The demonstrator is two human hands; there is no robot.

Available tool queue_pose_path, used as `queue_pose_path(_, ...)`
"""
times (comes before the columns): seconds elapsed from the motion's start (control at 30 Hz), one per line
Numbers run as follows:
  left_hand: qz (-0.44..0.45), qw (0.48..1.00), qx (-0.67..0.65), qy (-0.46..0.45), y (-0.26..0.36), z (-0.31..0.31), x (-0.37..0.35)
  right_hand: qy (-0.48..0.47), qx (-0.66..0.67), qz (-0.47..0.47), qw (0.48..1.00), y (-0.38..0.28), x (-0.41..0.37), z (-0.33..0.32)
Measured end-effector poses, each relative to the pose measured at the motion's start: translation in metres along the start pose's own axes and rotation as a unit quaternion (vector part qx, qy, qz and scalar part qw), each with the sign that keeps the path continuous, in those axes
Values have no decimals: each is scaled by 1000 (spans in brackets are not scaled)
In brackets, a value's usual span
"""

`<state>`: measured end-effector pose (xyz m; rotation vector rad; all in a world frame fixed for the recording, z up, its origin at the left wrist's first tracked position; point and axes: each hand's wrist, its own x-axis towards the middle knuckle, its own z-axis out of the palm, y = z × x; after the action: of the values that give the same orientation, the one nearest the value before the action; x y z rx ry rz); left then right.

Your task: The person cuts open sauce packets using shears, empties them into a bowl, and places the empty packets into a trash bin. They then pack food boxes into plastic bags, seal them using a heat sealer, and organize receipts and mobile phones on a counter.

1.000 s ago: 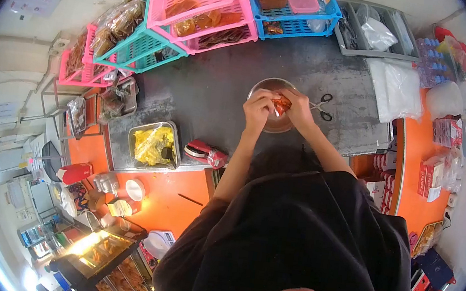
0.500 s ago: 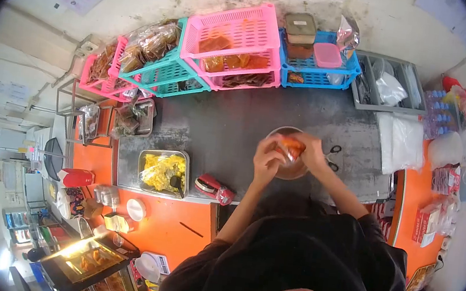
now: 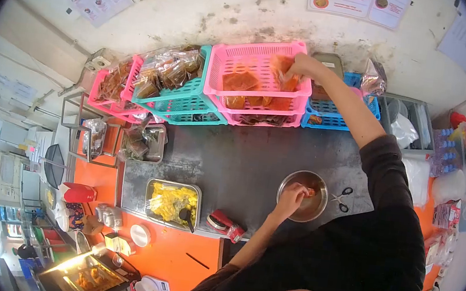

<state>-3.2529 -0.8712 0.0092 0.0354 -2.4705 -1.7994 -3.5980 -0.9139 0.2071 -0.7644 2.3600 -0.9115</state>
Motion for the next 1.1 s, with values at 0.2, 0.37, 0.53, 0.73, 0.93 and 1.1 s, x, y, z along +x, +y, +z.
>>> queue_pose_path(0.2, 1, 1000, 23, -14, -3, -7, 0, -12, -421, 1, 907, -22, 23, 28)
queue_pose_path(0.37, 33, 998, 56, 8, -6, -9, 1, 76, -448, 74, 888, -25, 25, 33)
queue_pose_path(0.53, 10, 998, 67, -2, -21, 2, -4, 269, -491, -298, 773, -3, 32, 59)
queue_pose_path(0.73, 31, 994, 106, -15, -20, 7, -6, 117, -299, -149, 935, 37, 77, 43)
queue_pose_path(0.93, -103, 972, 196, 82, -28, 18, -8, 341, -502, -343, 717, 40, 42, 37)
queue_pose_path(1.1, -143, 953, 249, 97, -13, 5, -13, 422, -155, -413, 792, 9, -91, 45)
